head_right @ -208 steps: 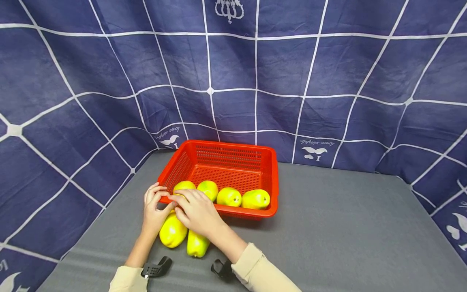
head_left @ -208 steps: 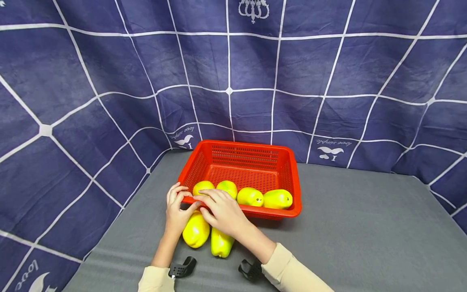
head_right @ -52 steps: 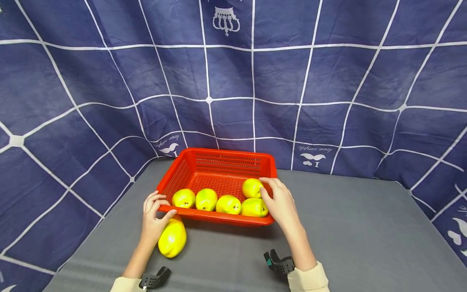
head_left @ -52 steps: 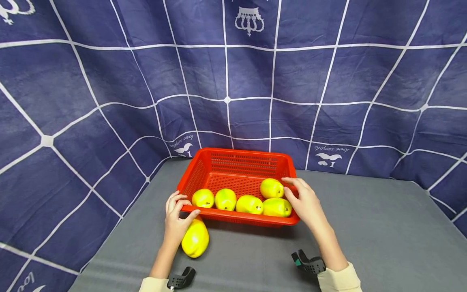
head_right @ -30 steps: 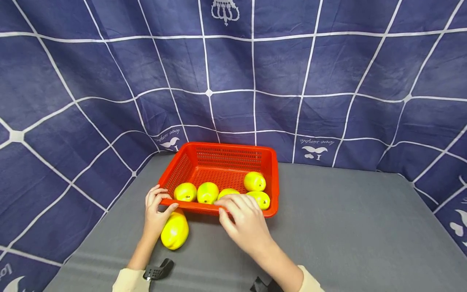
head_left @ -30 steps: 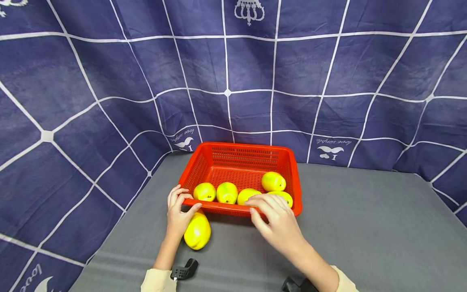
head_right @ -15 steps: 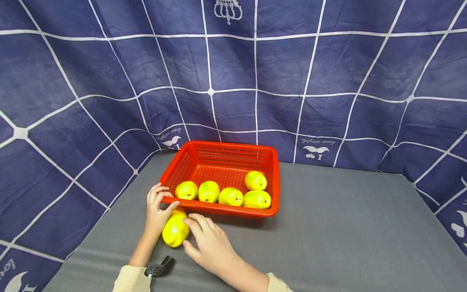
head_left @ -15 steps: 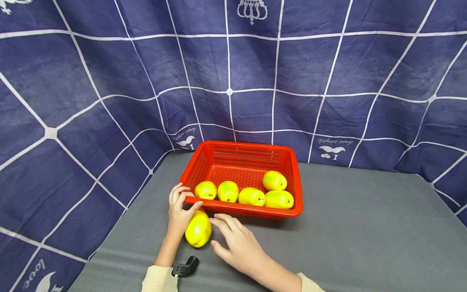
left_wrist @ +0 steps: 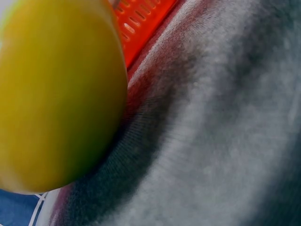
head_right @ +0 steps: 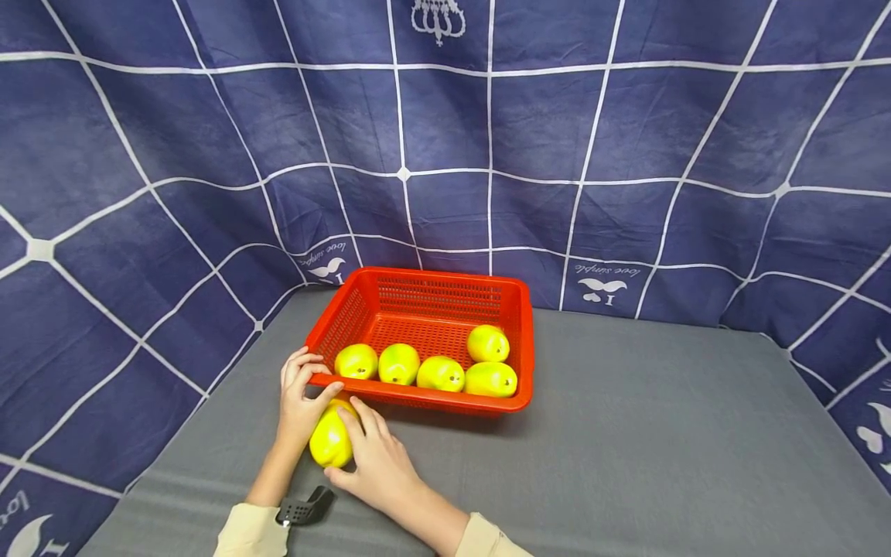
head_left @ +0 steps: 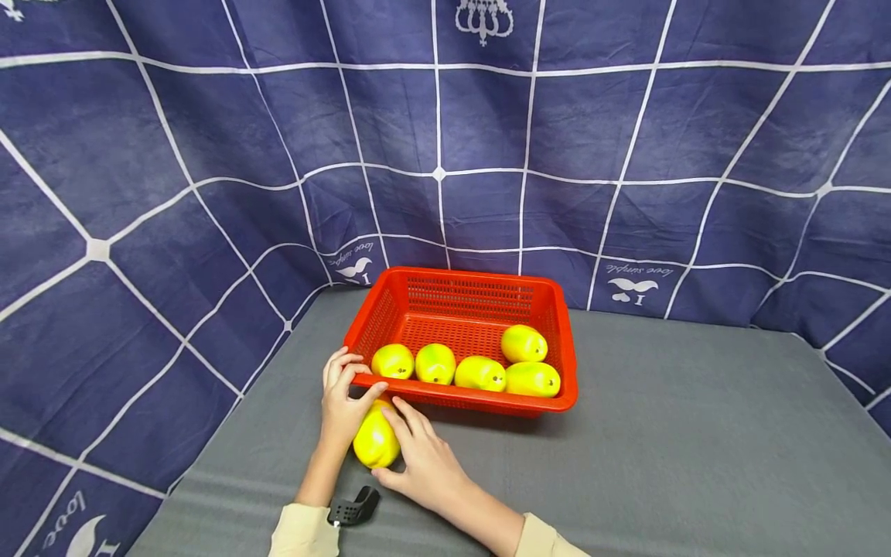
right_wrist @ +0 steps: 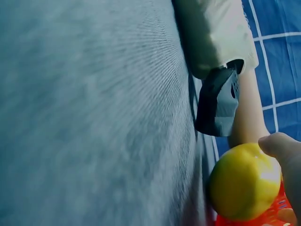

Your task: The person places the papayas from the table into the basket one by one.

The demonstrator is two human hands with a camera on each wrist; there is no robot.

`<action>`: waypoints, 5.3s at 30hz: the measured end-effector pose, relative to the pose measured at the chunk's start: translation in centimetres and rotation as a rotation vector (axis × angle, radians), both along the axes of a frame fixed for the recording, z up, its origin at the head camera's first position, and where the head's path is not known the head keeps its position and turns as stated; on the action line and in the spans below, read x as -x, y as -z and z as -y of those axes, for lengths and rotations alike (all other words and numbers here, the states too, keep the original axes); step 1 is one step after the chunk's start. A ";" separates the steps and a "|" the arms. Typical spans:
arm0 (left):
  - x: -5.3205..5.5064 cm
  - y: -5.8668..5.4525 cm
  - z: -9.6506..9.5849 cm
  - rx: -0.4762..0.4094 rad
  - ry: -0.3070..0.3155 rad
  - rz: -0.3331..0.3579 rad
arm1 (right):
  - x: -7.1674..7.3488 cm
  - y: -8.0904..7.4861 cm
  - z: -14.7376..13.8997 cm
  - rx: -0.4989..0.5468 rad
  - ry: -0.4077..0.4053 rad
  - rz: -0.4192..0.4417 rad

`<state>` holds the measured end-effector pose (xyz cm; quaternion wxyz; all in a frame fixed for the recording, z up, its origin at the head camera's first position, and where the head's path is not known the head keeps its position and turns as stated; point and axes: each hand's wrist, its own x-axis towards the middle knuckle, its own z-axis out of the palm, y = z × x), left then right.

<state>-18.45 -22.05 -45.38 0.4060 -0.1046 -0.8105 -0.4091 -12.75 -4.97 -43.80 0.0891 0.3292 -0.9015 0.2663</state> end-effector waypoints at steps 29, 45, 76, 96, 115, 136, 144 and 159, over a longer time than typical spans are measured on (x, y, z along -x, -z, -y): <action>0.0 -0.3 0.1 0.006 0.016 0.024 | -0.2 0.9 0.3 0.100 -0.024 -0.045; 0.0 -0.3 0.1 -0.010 0.026 0.019 | -2.9 -0.7 -4.6 0.085 -0.061 0.002; -0.1 -0.4 0.1 -0.017 0.015 0.043 | 7.1 -10.1 -11.0 0.156 0.137 -0.089; 0.1 -0.4 0.2 -0.024 0.024 0.047 | 12.6 -8.0 -11.8 -0.022 0.212 0.102; 0.0 -0.3 0.2 -0.017 0.021 0.036 | 13.4 -7.4 -11.0 -0.262 0.229 0.082; -0.1 -0.4 0.1 -0.014 0.016 0.045 | 9.6 -7.9 -13.8 0.111 0.367 -0.031; 0.0 -0.3 0.1 -0.013 0.017 0.039 | 7.1 -7.4 -18.0 0.377 0.454 -0.317; 0.1 -0.5 0.2 -0.020 0.019 0.036 | 3.2 -7.7 -29.2 0.096 0.684 -0.339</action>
